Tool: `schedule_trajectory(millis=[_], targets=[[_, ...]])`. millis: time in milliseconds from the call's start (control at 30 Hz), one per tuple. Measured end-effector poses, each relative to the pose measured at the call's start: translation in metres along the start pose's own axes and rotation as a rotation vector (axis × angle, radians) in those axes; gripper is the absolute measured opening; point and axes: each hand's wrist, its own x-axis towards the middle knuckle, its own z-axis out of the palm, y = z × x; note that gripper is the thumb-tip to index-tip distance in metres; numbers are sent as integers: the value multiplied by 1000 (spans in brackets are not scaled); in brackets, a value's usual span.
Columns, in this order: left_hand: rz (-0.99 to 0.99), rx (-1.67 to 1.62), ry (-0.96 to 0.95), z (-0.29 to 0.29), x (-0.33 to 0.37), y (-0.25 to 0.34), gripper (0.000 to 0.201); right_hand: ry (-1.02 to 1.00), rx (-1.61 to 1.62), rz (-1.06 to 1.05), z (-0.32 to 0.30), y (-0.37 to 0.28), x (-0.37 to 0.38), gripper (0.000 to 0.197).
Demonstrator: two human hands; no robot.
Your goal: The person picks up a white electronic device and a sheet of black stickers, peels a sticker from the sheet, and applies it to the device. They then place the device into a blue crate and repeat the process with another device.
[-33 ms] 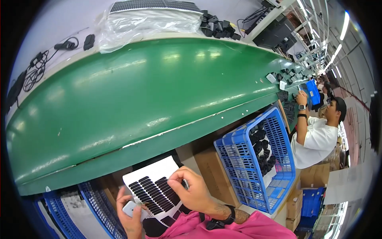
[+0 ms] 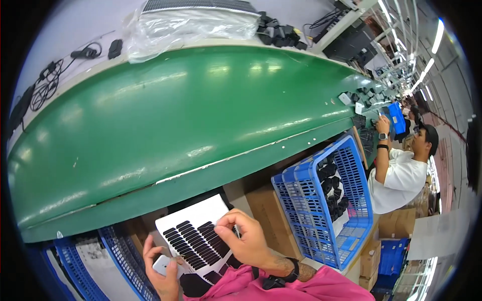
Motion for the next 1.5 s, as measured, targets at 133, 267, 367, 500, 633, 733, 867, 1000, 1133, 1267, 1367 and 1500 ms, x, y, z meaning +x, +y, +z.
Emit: schedule_trajectory(millis=[133,267,367,500,633,733,867,1000,1133,1267,1367,1500], targets=[[298,309,-327,-2,-5,46,54,-131,294,144,4,-9,-9,4],[225,122,-535,27,9,56,60,-177,265,69,3,-8,-5,6],[208,149,-553,21,11,52,61,-215,205,91,4,-7,-5,3],[173,235,-301,12,-9,48,66,-332,146,58,13,-6,-3,8],[171,165,-396,19,-4,55,54,-297,116,8,9,0,-3,11],[189,136,-433,19,2,52,52,-279,97,5,6,1,-4,12],[167,108,-441,20,2,50,51,-226,143,69,12,0,-4,13],[178,122,-429,21,4,49,49,-214,103,56,8,6,1,14],[141,100,-466,16,5,45,49,-308,34,7,2,2,5,12],[91,114,-460,19,8,37,52,-331,-97,-76,-1,-3,6,12],[24,-65,-351,27,-1,41,46,-225,-172,-169,5,-1,7,11],[-89,-241,-12,12,-8,22,47,-36,-97,-28,-2,-16,19,6]])
